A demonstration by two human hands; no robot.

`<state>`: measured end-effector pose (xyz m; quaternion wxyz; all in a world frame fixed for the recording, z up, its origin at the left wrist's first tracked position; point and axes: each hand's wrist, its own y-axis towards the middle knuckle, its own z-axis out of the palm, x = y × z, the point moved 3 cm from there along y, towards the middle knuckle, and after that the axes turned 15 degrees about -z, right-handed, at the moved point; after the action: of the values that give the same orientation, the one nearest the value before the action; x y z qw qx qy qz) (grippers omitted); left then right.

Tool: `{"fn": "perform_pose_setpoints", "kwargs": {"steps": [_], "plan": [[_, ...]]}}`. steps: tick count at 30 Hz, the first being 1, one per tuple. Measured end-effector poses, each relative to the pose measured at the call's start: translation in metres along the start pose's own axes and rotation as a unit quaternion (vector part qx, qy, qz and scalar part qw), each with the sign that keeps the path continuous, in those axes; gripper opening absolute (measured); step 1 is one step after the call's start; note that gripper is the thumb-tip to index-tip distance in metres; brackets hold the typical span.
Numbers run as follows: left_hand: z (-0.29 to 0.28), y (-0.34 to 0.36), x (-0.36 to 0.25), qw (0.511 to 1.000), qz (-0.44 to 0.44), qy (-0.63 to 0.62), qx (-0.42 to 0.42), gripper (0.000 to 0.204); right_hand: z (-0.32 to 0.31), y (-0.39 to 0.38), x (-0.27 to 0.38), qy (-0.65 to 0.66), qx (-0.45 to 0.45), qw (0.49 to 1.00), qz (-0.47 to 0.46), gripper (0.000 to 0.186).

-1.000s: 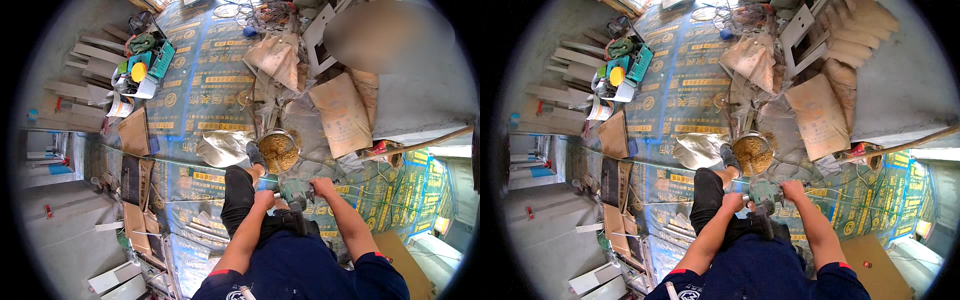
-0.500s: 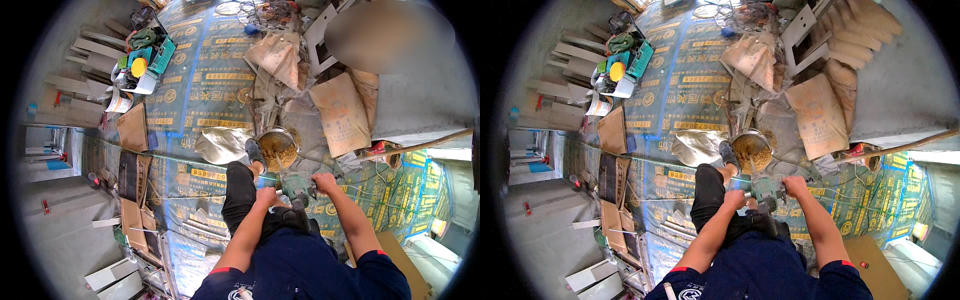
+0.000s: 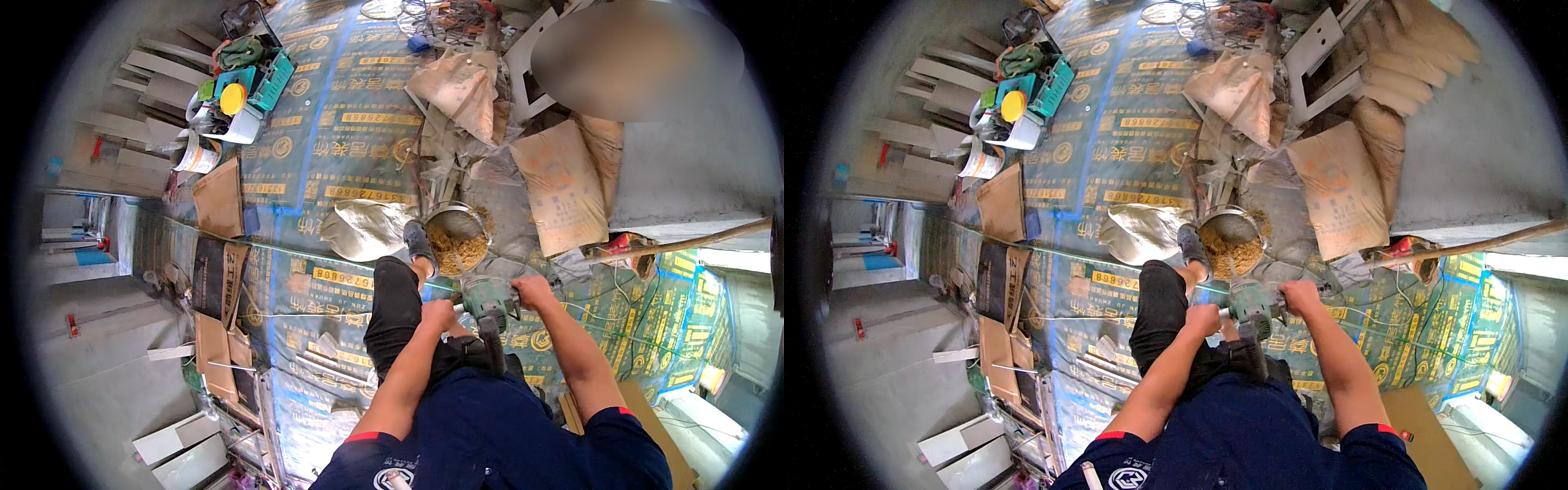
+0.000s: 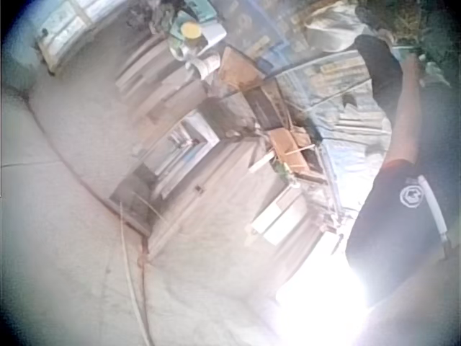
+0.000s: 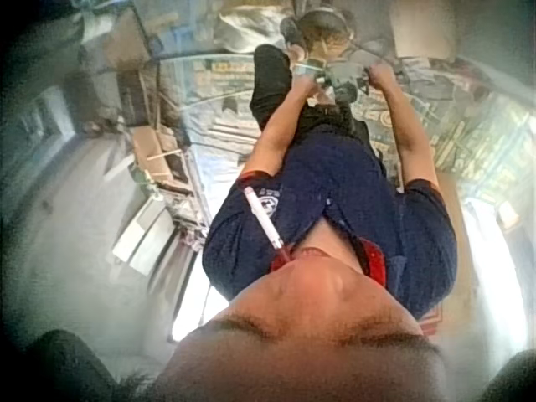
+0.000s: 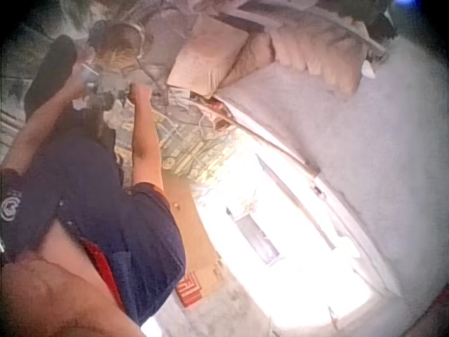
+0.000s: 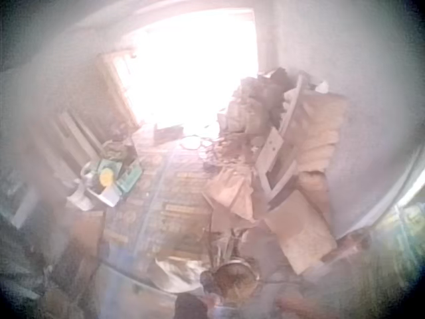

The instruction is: The person empties a bag of material into a bucket, mixes it with water using a power mixer, and then applies the mortar to bricks at a corner using a trowel.

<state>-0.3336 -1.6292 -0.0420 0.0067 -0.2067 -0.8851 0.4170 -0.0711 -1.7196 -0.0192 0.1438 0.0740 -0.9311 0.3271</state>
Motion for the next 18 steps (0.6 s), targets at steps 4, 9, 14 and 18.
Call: {"fn": "perform_pose_setpoints", "kwargs": {"steps": [4,9,14,18], "plan": [[-0.008,-0.006,-0.001,1.000,-0.005,-0.010,0.002,0.019,-0.006,-0.003,0.005,0.008,0.010,1.000,0.007,0.020],[-0.013,-0.010,-0.004,1.000,0.001,-0.020,-0.008,0.020,-0.007,-0.006,0.005,0.009,-0.009,1.000,0.013,0.020],[-0.018,-0.011,-0.012,1.000,-0.004,0.000,0.017,0.022,-0.004,-0.009,-0.001,-0.011,-0.027,1.000,0.001,0.023],[-0.016,-0.011,-0.011,1.000,0.006,-0.001,0.012,0.021,-0.002,-0.009,-0.001,-0.012,0.004,1.000,0.000,0.022]]}}
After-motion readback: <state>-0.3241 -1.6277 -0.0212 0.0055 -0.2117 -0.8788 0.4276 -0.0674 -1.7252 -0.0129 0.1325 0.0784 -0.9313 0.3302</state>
